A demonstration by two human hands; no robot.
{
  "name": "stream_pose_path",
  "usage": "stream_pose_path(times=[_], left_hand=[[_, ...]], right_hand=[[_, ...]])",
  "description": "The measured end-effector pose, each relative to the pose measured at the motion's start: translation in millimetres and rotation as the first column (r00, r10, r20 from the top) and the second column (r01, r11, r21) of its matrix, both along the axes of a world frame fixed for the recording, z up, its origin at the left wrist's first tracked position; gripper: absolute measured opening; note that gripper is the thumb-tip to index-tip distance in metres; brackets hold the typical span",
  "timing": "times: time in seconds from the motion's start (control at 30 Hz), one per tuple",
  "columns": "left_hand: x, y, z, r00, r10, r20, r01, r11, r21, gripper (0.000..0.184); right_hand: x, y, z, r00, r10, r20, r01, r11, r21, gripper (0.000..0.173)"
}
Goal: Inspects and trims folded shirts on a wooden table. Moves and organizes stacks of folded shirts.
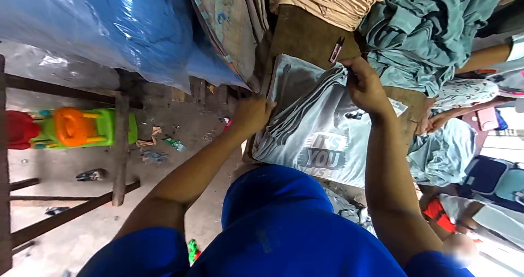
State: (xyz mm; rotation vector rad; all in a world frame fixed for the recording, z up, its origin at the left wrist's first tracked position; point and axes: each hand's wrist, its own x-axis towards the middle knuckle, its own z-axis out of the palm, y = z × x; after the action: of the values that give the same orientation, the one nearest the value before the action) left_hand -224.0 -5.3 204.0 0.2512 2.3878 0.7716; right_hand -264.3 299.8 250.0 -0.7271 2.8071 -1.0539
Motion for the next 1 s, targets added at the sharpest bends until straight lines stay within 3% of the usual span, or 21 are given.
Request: stream_pose_path(times=[0.1, 0.2, 0.3, 0.37, 0.43, 0.57, 0.7, 0.8, 0.9, 1.0], left_hand=[[-46.4, 18.6, -23.2, 0.991, 0.112, -0.079, -0.105, 0.991, 0.084, 0.039], [-83.9, 47.1, -44.5, 0.955, 0.207, -0.215, -0.167, 0.968, 0.19, 0.045], [-98.6, 65.7, -53.6, 0.944, 0.219, -0.249, -0.179, 0.969, 0.173, 0.038], [-98.9, 67.6, -49.9, 0.948, 0.225, -0.223, -0.188, 0.966, 0.176, 0.031], [-95.4, 67.1, -47.7, 0.945, 0.282, -0.166, -0.23, 0.933, 0.275, 0.029], [-82.2, 75.0, -27.2, 0.927, 0.352, 0.127, -0.348, 0.685, 0.64, 0.031], [-56.3, 94.2, 9.0, 0.942, 0.316, -0.114, -0.103, 0.594, 0.798, 0.024], [-32.6, 102.8, 11.3, 0.893, 0.357, -0.275, 0.075, 0.485, 0.871, 0.029], [-2.5, 86.6, -12.9, 0.883, 0.315, -0.347, 0.137, 0.535, 0.834, 0.036], [30.8, 44.8, -37.9, 0.964, 0.035, -0.264, 0.163, 0.708, 0.687, 0.045]], right_hand=[[-3.5, -2.4, -2.0, 0.998, 0.04, 0.048, -0.04, 0.999, 0.001, 0.033], [-3.3, 1.3, 5.5, 0.996, 0.047, 0.075, -0.047, 0.999, 0.002, 0.032], [-1.6, 6.2, 10.9, 0.996, 0.069, 0.065, -0.069, 0.998, 0.004, 0.029], [0.8, 7.5, 12.3, 0.996, 0.065, 0.058, -0.064, 0.998, -0.01, 0.028], [1.9, 9.8, 11.0, 0.996, 0.07, 0.056, -0.068, 0.997, -0.029, 0.027], [-3.3, 11.8, 7.6, 0.986, 0.12, 0.111, -0.109, 0.989, -0.102, 0.026], [-10.9, 11.3, 5.3, 0.972, 0.148, 0.183, -0.126, 0.983, -0.131, 0.028], [-14.5, 15.3, 11.4, 0.966, 0.152, 0.21, -0.117, 0.978, -0.172, 0.03], [-11.1, 23.8, 14.8, 0.967, 0.169, 0.19, -0.132, 0.973, -0.192, 0.03], [-6.4, 32.7, 12.8, 0.972, 0.16, 0.174, -0.11, 0.958, -0.264, 0.027]])
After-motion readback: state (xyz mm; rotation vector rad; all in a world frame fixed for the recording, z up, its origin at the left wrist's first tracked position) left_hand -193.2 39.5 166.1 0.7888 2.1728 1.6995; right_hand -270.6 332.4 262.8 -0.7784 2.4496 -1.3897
